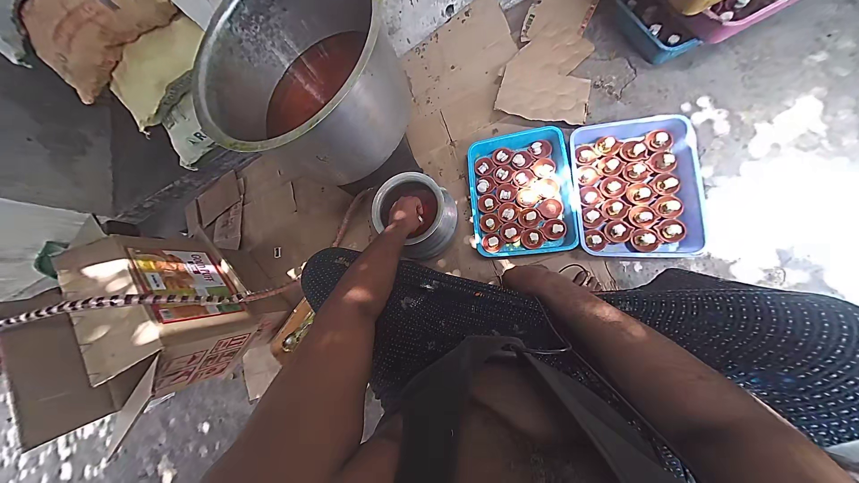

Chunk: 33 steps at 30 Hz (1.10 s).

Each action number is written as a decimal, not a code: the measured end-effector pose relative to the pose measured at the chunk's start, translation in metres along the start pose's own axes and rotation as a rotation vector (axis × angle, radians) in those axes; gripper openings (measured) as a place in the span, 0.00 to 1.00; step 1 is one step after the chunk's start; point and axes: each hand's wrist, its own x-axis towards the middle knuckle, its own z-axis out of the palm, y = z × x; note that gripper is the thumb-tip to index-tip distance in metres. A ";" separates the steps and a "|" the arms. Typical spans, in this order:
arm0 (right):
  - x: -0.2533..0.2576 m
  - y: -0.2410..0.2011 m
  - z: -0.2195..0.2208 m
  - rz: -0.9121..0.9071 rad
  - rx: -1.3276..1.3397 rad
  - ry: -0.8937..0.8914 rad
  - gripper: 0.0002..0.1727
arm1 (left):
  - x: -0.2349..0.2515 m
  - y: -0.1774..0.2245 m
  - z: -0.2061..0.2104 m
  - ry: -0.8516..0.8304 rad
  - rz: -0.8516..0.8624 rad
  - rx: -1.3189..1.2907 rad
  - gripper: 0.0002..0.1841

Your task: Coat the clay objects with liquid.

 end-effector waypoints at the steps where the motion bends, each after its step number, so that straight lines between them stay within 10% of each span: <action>1: 0.000 0.001 0.000 -0.001 0.003 0.002 0.18 | 0.000 0.000 0.000 -0.001 -0.002 -0.003 0.16; 19: -0.004 -0.002 -0.004 0.019 0.000 -0.023 0.18 | 0.000 0.000 -0.020 0.239 0.001 -0.199 0.22; 33: -0.007 -0.003 -0.007 0.013 -0.005 -0.031 0.18 | 0.001 -0.004 -0.001 0.031 0.024 -0.083 0.25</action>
